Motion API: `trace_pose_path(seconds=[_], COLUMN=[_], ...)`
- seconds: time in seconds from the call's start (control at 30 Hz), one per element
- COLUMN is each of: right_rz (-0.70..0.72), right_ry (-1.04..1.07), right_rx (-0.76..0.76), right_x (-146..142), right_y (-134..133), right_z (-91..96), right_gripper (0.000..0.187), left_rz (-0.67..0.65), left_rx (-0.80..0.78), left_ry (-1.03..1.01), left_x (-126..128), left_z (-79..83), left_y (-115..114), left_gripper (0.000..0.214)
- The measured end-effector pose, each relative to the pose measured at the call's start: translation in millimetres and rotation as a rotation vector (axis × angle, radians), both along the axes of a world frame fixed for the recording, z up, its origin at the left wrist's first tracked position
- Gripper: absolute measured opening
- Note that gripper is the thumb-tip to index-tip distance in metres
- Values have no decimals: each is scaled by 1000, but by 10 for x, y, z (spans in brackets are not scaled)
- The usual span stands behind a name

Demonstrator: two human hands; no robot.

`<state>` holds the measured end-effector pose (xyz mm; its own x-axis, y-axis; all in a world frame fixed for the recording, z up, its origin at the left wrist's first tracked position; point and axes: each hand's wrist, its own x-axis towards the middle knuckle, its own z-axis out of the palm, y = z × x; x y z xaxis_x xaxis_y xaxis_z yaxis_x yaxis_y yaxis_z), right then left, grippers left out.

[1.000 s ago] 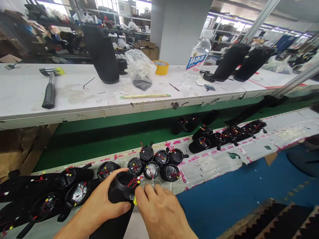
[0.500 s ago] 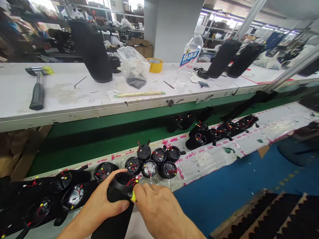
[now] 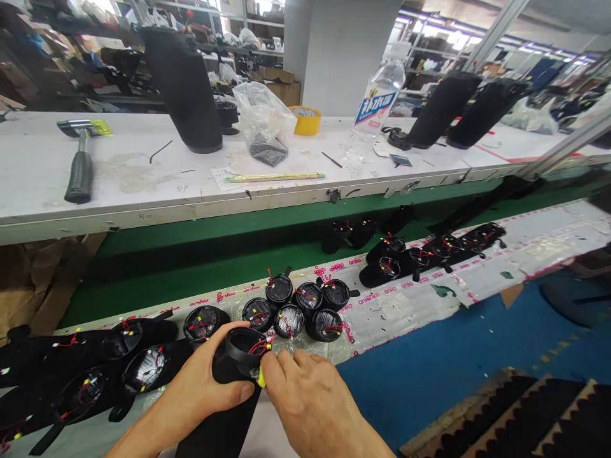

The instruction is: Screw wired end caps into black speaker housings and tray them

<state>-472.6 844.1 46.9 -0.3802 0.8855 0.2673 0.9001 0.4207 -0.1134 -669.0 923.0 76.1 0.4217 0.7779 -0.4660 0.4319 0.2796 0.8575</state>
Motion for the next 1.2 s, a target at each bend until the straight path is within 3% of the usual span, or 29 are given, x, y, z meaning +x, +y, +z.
trace_pose_path(seconds=[0.5, 0.67, 0.77, 0.9, 1.0, 1.2], right_rz=[-119, -61, -16, 8, -50, -27], right_ry=[-88, -202, -231, 119, 327, -17], right_rx=[23, -22, -97, -199, -169, 25], right_x=[-128, -135, -99, 31, 96, -37], right_y=[-22, 2, 40, 89, 82, 35], right_z=[69, 128, 152, 173, 163, 127], right_gripper=[50, 53, 45, 25, 15, 25], left_rz=[38, 19, 3, -9, 16, 99], left_rx=[81, 103, 96, 24, -14, 74], left_ry=[152, 182, 165, -86, -146, -1], left_x=[7, 17, 0, -72, -95, 50], left_z=[-57, -53, -75, -137, -134, 32], left_y=[-57, -61, -49, 0, 25, -28], left_gripper=[74, 73, 73, 72, 76, 64])
